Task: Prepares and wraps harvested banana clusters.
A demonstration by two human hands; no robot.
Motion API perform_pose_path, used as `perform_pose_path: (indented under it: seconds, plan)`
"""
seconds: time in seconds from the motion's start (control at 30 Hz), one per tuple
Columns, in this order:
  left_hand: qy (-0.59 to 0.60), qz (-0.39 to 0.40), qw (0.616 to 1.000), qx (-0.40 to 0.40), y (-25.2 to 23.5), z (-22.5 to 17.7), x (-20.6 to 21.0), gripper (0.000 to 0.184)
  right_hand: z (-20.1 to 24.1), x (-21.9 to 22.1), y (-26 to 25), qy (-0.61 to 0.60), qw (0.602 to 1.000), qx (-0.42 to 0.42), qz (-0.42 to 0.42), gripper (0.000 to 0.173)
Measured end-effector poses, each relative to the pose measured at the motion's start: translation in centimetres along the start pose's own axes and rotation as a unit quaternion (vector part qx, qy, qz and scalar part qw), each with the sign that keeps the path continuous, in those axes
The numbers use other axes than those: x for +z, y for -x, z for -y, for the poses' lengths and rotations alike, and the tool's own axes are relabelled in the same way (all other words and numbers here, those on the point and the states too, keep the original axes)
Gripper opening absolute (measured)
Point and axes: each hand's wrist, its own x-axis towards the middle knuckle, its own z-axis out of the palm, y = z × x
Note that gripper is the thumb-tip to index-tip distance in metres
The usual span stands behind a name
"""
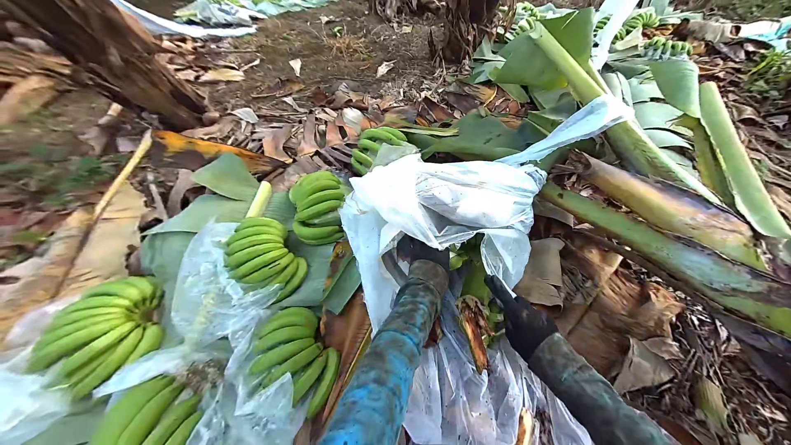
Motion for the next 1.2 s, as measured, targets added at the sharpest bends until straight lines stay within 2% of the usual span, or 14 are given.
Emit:
perform_pose_path:
  seconds: [0.1,0.2,0.27,0.33,0.4,0.5,0.57,0.67,0.73,0.83,0.9,1.03,1.1,1.2]
  plan:
    - [0.033,-0.001,0.999,0.010,-0.1,0.2,1.1,0.061,0.5,0.0,-1.9,0.035,0.998,0.039,0.037,0.076]
    - [-0.183,0.110,0.974,0.079,2.3,-1.3,-0.5,0.046,1.3,-0.5,-2.8,0.058,0.994,0.061,0.073,0.081]
    - [-0.227,0.034,0.968,0.103,2.7,-0.7,2.3,0.040,1.8,-0.6,-3.3,0.073,0.991,0.068,0.089,0.087]
    - [-0.249,0.121,0.956,0.101,2.5,-0.7,2.0,0.045,2.5,-0.9,-3.5,0.077,0.988,0.073,0.110,0.091]
    - [-0.190,0.051,0.973,0.117,2.2,0.7,3.4,0.044,4.0,-2.2,-3.9,0.070,0.987,0.070,0.125,0.090]
    - [-0.247,0.121,0.953,0.126,2.2,0.9,3.3,0.049,6.4,-4.2,-4.7,0.075,0.983,0.076,0.150,0.083]
    - [-0.263,0.139,0.946,0.127,2.9,0.9,3.3,0.051,5.3,-3.4,-4.9,0.074,0.984,0.069,0.146,0.084]
    - [-0.137,0.108,0.980,0.092,8.0,-0.4,0.6,0.051,1.2,-3.7,-0.2,0.077,0.985,0.071,0.137,0.090]
    - [-0.109,0.176,0.974,0.092,11.1,-0.3,-0.8,0.054,1.1,-4.5,2.3,0.099,0.979,0.079,0.158,0.090]
    - [-0.020,0.163,0.980,0.108,14.0,0.6,2.3,0.054,2.2,-5.2,4.4,0.136,0.969,0.096,0.185,0.087]
    - [0.027,0.160,0.980,0.116,14.7,0.3,1.7,0.051,3.5,-6.3,4.0,0.150,0.966,0.099,0.187,0.084]
    - [0.001,0.086,0.984,0.156,13.1,1.0,7.0,0.051,4.9,-7.5,3.7,0.189,0.961,0.059,0.193,0.069]
    - [0.028,0.093,0.985,0.140,12.6,0.8,7.4,0.056,4.7,-8.0,4.2,0.162,0.967,0.044,0.193,0.064]
    - [0.017,0.136,0.979,0.149,14.8,2.1,5.8,0.058,-4.8,-2.7,10.3,0.069,0.996,0.013,0.059,0.071]
